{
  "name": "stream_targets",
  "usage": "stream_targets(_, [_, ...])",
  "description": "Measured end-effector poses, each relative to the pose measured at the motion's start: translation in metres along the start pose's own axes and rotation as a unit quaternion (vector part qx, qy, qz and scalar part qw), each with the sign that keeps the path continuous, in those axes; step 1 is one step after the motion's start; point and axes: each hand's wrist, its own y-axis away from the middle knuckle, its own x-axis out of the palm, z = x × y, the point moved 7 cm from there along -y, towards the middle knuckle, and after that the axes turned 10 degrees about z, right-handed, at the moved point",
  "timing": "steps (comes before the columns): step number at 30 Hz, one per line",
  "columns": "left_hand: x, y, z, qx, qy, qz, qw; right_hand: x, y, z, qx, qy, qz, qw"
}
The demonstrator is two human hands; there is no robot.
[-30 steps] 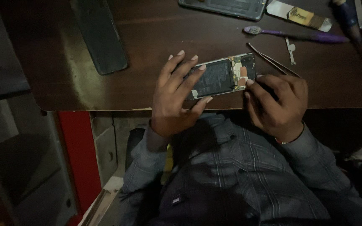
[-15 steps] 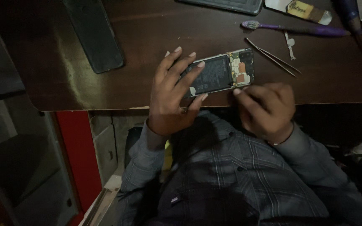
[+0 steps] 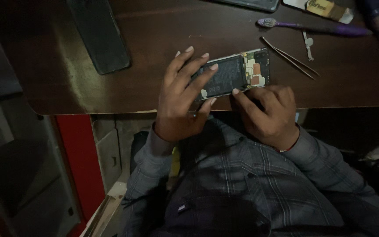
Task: The person works on a disassembled smartphone at a wooden workbench, holding the phone steady while prying at its edge with a thin blade-like tool and applying liquid from a small bottle onto the phone frame. Other phones, tweezers, screwdrivers, and a toothbrush lie on the bench around the work area.
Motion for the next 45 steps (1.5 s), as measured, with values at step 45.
stream_targets(45, [0.014, -0.011, -0.006, 0.013, 0.020, 0.048, 0.999, -0.007, 0.021, -0.009, 0.008, 0.045, -0.034, 0.998])
